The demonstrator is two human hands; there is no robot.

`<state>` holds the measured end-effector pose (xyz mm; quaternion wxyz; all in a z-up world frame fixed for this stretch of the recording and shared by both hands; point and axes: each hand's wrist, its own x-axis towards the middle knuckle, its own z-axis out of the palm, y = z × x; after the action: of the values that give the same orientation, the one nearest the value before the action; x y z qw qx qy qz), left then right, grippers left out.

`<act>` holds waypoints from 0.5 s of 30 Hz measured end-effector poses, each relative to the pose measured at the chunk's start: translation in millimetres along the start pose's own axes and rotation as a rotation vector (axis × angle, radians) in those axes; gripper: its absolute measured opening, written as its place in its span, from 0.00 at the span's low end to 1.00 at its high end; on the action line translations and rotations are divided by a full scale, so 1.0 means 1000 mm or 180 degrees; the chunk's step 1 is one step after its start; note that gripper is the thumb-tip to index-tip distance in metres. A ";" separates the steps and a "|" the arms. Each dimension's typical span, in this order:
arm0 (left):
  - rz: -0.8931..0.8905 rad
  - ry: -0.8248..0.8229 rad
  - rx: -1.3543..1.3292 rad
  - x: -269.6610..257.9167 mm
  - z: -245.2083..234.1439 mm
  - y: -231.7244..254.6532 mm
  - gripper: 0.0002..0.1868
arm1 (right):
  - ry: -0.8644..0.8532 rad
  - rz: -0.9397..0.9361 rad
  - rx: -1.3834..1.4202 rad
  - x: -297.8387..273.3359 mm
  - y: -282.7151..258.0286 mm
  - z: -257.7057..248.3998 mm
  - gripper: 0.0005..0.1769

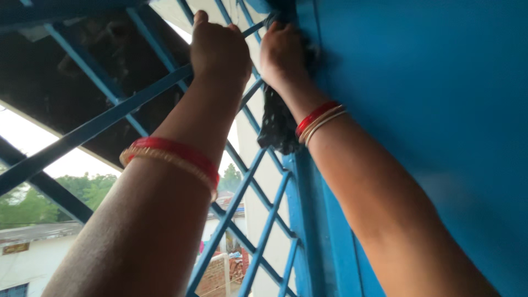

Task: The person wipes a blue painted surface and a metal window grille with a dark cloth. They dip the cloth into a small orange bucket of water and continue wiping the surfaces.

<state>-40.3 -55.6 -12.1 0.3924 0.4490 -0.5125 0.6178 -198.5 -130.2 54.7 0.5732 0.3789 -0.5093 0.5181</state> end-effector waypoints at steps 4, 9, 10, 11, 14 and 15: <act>-0.0050 0.0065 -0.0130 -0.010 -0.015 -0.003 0.36 | -0.0716 0.0100 0.0007 -0.028 -0.010 -0.069 0.25; 0.0131 0.0069 -0.0018 -0.012 -0.023 0.000 0.25 | -0.0446 -0.1131 -0.0319 -0.083 0.012 -0.094 0.20; 0.0090 0.0376 0.0005 -0.012 -0.030 -0.006 0.19 | -0.0499 -0.0901 -0.0076 -0.089 0.011 -0.098 0.15; 0.0116 0.0146 -0.0044 -0.016 -0.037 -0.011 0.18 | -0.0556 -0.0674 0.0170 -0.094 0.009 -0.101 0.09; 0.0257 -0.0257 -0.0238 -0.022 -0.057 -0.017 0.17 | -0.0921 -0.0169 0.0278 -0.101 0.006 -0.115 0.10; 0.0319 -0.0253 -0.0313 -0.023 -0.065 -0.019 0.17 | -0.0765 -0.0235 0.0289 -0.104 0.006 -0.123 0.09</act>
<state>-25.3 10.6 -33.3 0.3619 0.4271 -0.5793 0.5925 -175.3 -32.7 -70.7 0.5090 0.4823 -0.5361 0.4701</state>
